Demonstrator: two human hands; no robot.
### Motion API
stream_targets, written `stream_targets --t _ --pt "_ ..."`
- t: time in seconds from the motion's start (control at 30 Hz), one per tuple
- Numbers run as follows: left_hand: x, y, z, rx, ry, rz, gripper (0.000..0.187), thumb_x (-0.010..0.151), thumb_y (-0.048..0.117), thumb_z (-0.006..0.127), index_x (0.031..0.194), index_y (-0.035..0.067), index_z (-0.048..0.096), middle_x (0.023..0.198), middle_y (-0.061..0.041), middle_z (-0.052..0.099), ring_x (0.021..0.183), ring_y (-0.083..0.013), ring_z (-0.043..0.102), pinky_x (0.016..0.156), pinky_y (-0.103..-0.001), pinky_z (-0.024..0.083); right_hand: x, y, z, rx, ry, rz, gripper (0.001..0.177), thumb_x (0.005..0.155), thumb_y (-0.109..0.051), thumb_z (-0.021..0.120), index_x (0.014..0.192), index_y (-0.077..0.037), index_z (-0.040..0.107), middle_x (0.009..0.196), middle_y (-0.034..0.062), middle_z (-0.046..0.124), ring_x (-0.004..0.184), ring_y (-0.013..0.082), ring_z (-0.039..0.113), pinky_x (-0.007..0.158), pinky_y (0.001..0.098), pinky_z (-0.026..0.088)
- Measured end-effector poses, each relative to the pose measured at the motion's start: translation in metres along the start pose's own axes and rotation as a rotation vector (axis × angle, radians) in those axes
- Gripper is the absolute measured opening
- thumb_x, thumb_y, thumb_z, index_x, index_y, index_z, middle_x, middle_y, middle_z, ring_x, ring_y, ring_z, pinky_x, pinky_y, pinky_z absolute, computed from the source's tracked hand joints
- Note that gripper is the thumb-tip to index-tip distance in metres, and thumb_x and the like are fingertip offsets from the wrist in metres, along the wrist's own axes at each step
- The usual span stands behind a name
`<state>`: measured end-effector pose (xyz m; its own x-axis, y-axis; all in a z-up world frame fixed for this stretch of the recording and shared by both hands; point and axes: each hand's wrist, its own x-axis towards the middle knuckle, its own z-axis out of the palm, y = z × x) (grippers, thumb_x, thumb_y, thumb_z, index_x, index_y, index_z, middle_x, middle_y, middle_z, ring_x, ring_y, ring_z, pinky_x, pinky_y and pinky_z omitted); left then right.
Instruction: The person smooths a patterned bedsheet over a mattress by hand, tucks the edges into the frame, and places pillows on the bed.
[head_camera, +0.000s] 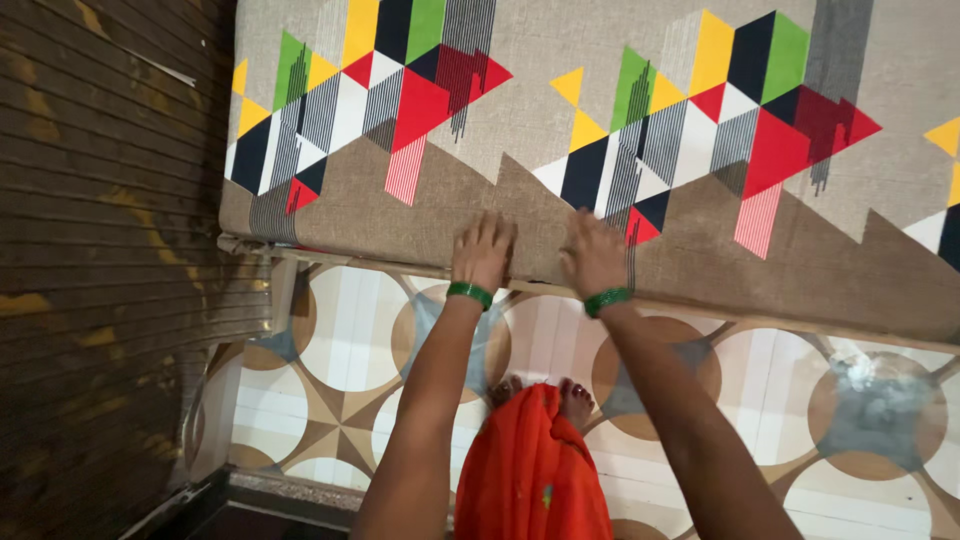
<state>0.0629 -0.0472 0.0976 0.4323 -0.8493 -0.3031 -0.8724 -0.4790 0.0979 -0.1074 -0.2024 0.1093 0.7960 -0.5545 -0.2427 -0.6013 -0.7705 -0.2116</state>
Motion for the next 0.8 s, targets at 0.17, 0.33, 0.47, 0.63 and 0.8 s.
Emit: stream_targets --t 0.17,0.33,0.47,0.63,0.8 --pt "0.011 -0.004 -0.045 -0.084 -0.170 -0.276 0.098 0.086 0.058 0.068 0.163 0.033 0.012 0.172 -0.006 -0.001 0.159 -0.0278 0.002 0.127 -0.058 0.007 0.031 0.045 0.005 -0.063 0.054 0.233 0.084 0.099 -0.056 0.043 0.162 -0.007 0.018 0.172 0.0088 0.010 0.158 0.0244 0.009 0.122 0.0578 0.010" --pt "0.034 -0.028 -0.044 -0.237 -0.158 -0.452 0.123 0.076 0.070 0.075 0.163 0.028 -0.002 0.171 -0.018 -0.011 0.158 -0.0338 -0.008 0.123 -0.062 0.001 0.042 0.014 0.024 -0.183 0.065 0.262 0.075 0.106 -0.054 0.034 0.163 -0.011 0.012 0.173 0.0059 0.005 0.158 0.0234 0.005 0.125 0.0565 0.007" --pt "0.051 -0.045 -0.039 -0.298 -0.107 -0.500 0.131 0.074 0.070 0.078 0.164 0.023 -0.006 0.170 -0.021 -0.014 0.158 -0.0367 -0.011 0.124 -0.063 0.000 0.050 -0.045 0.028 -0.226 -0.204 0.037 0.082 0.101 -0.055 0.029 0.166 -0.011 0.005 0.172 0.0061 0.000 0.156 0.0229 0.001 0.123 0.0534 0.005" --pt "0.065 -0.051 -0.040 -0.339 -0.235 -0.521 0.139 0.072 0.070 0.079 0.163 0.020 -0.014 0.167 -0.023 -0.026 0.154 -0.0398 -0.026 0.119 -0.068 -0.011 0.043 -0.086 0.031 -0.204 -0.164 -0.134 0.074 0.102 -0.056 0.027 0.163 -0.018 0.009 0.171 0.0012 0.001 0.156 0.0184 0.003 0.125 0.0529 0.006" --pt "0.065 -0.053 -0.043 -0.349 -0.280 -0.519 0.141 0.072 0.071 0.078 0.163 0.021 -0.018 0.167 -0.024 -0.027 0.154 -0.0406 -0.027 0.118 -0.069 -0.013 0.050 -0.083 -0.003 -0.192 -0.237 -0.271 0.080 0.099 -0.059 0.031 0.163 -0.014 0.012 0.172 0.0031 0.006 0.158 0.0194 0.005 0.127 0.0538 0.005"
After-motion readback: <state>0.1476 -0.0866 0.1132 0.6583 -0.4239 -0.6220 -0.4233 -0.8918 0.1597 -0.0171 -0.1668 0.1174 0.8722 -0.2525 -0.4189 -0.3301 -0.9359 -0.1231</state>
